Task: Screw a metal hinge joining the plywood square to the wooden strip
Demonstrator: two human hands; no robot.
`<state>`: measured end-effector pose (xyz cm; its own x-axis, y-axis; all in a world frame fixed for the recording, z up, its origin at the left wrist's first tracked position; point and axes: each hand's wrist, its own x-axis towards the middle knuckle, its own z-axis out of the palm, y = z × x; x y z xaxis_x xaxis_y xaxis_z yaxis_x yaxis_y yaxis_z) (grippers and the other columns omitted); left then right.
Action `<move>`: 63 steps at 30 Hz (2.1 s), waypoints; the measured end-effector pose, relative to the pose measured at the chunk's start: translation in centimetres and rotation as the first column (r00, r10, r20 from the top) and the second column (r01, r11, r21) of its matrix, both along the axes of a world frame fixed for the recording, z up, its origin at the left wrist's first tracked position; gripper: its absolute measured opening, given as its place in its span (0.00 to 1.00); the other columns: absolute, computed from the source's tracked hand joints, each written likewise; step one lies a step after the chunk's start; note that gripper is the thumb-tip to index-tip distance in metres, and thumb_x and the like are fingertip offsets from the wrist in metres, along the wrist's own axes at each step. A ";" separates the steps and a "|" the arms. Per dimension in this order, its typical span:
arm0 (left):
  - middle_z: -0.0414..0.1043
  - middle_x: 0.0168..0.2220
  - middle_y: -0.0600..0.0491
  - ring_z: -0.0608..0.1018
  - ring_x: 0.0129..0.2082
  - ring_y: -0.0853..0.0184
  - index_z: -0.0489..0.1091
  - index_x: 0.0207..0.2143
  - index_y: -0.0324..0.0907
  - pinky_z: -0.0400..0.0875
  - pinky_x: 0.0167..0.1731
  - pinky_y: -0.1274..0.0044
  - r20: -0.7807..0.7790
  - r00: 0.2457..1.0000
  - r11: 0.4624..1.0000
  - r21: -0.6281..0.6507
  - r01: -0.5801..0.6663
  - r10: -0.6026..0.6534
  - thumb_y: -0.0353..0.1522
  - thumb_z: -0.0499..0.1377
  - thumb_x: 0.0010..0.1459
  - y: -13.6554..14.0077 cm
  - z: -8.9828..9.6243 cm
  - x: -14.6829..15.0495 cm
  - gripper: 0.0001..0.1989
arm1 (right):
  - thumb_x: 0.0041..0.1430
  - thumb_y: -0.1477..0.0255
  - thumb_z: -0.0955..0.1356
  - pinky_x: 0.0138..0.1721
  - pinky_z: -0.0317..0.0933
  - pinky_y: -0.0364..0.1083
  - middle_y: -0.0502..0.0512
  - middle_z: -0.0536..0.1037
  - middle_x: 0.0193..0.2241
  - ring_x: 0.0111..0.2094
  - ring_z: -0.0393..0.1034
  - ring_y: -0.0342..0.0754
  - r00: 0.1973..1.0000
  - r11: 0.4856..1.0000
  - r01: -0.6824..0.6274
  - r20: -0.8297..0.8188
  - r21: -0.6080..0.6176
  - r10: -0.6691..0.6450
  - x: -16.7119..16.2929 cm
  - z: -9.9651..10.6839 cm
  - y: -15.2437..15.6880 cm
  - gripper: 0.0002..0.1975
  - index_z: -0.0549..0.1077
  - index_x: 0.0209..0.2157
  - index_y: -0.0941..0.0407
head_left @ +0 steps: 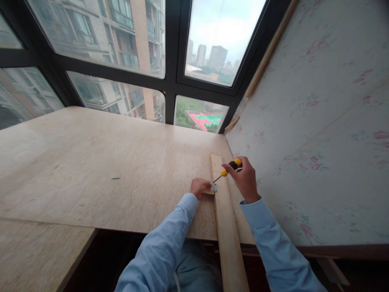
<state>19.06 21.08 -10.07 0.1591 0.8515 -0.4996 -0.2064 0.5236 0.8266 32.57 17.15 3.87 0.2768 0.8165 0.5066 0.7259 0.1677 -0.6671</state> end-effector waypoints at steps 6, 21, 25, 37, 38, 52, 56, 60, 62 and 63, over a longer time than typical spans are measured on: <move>0.74 0.25 0.56 0.81 0.36 0.59 0.64 0.24 0.42 0.75 0.30 0.76 -0.016 1.000 1.000 0.010 -0.001 0.001 0.24 0.66 0.36 -0.1 0.4 0.0 0.14 | 0.52 0.56 0.71 0.49 0.67 0.56 0.55 0.75 0.42 0.45 0.74 0.52 0.886 0.982 -0.188 -0.428 0.022 0.179 -0.2 -1.8 1.1 0.23 0.61 0.44 0.52; 0.75 0.26 0.55 0.81 0.37 0.59 0.65 0.22 0.42 0.75 0.31 0.77 -0.032 0.999 1.000 0.015 -0.002 0.003 0.24 0.66 0.36 0.0 0.0 0.1 0.12 | 0.46 0.51 0.74 0.39 0.71 0.55 0.52 0.73 0.35 0.36 0.73 0.52 0.968 0.998 -0.056 -0.246 0.001 0.054 0.0 -2.2 0.5 0.31 0.60 0.44 0.51; 0.75 0.26 0.55 0.81 0.36 0.59 0.66 0.23 0.42 0.75 0.30 0.76 -0.014 1.000 1.000 -0.003 -0.002 0.002 0.24 0.66 0.36 0.2 -0.4 0.2 0.13 | 0.50 0.61 0.72 0.52 0.68 0.57 0.56 0.72 0.49 0.50 0.71 0.52 0.831 0.951 -0.306 -0.477 0.038 0.286 0.8 -3.1 1.0 0.31 0.56 0.52 0.48; 0.75 0.26 0.55 0.81 0.35 0.61 0.64 0.24 0.42 0.74 0.28 0.79 -0.054 0.999 1.000 0.015 0.005 -0.004 0.24 0.66 0.37 0.0 0.3 0.1 0.13 | 0.50 0.57 0.73 0.46 0.71 0.54 0.53 0.71 0.41 0.40 0.73 0.51 0.940 0.972 -0.234 -0.259 -0.014 0.222 0.0 -1.6 0.2 0.26 0.68 0.48 0.52; 0.75 0.27 0.55 0.81 0.35 0.61 0.64 0.24 0.42 0.74 0.28 0.78 -0.053 0.999 1.000 0.011 0.000 0.000 0.24 0.66 0.38 -0.1 0.4 0.1 0.13 | 0.49 0.56 0.74 0.43 0.71 0.54 0.53 0.71 0.38 0.38 0.72 0.50 0.965 0.985 -0.173 -0.203 -0.012 0.167 -0.2 -1.4 0.1 0.23 0.69 0.43 0.53; 0.78 0.31 0.54 0.81 0.39 0.61 0.65 0.27 0.43 0.74 0.29 0.80 -0.087 0.995 0.999 0.022 0.049 -0.047 0.26 0.66 0.39 -0.1 0.3 0.0 0.13 | 0.52 0.64 0.72 0.59 0.62 0.59 0.55 0.73 0.52 0.55 0.69 0.53 0.756 0.904 -0.423 -0.525 0.065 0.392 -0.5 -0.8 -0.3 0.21 0.66 0.47 0.50; 0.76 0.29 0.55 0.81 0.37 0.61 0.64 0.26 0.42 0.75 0.30 0.79 -0.049 0.999 1.000 -0.007 0.018 -0.018 0.25 0.66 0.38 -0.1 0.6 -0.1 0.14 | 0.45 0.56 0.76 0.43 0.72 0.55 0.54 0.78 0.35 0.39 0.76 0.54 0.939 0.988 -0.153 -0.311 0.007 0.148 -0.6 -0.6 -0.2 0.24 0.66 0.38 0.53; 0.76 0.29 0.54 0.81 0.37 0.60 0.62 0.24 0.42 0.75 0.31 0.77 -0.028 1.000 1.000 -0.012 0.009 -0.010 0.24 0.66 0.37 -0.2 0.9 -0.1 0.15 | 0.47 0.53 0.74 0.42 0.71 0.55 0.54 0.77 0.35 0.37 0.76 0.54 0.957 0.998 -0.064 -0.285 -0.009 0.059 -0.4 -1.4 0.4 0.27 0.63 0.42 0.52; 0.76 0.29 0.55 0.81 0.37 0.60 0.62 0.24 0.42 0.75 0.31 0.77 -0.030 0.999 1.000 -0.014 0.009 -0.009 0.24 0.66 0.37 -0.2 0.9 -0.1 0.15 | 0.51 0.57 0.72 0.47 0.70 0.57 0.56 0.77 0.42 0.44 0.75 0.53 0.889 0.982 -0.188 -0.420 0.028 0.183 -0.3 -1.7 0.6 0.27 0.61 0.47 0.52; 0.76 0.29 0.55 0.81 0.37 0.60 0.62 0.24 0.42 0.75 0.31 0.77 -0.028 1.000 1.000 -0.018 0.008 -0.008 0.24 0.67 0.37 -0.2 0.9 -0.1 0.16 | 0.51 0.59 0.72 0.50 0.68 0.58 0.57 0.76 0.45 0.47 0.74 0.53 0.844 0.967 -0.249 -0.480 0.044 0.240 -0.2 -1.8 0.6 0.28 0.60 0.49 0.51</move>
<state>18.95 20.89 -9.13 0.1517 0.8411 -0.5192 -0.1794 0.5400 0.8223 32.40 17.74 2.07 0.2704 0.8980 0.3472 0.2544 0.2812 -0.9253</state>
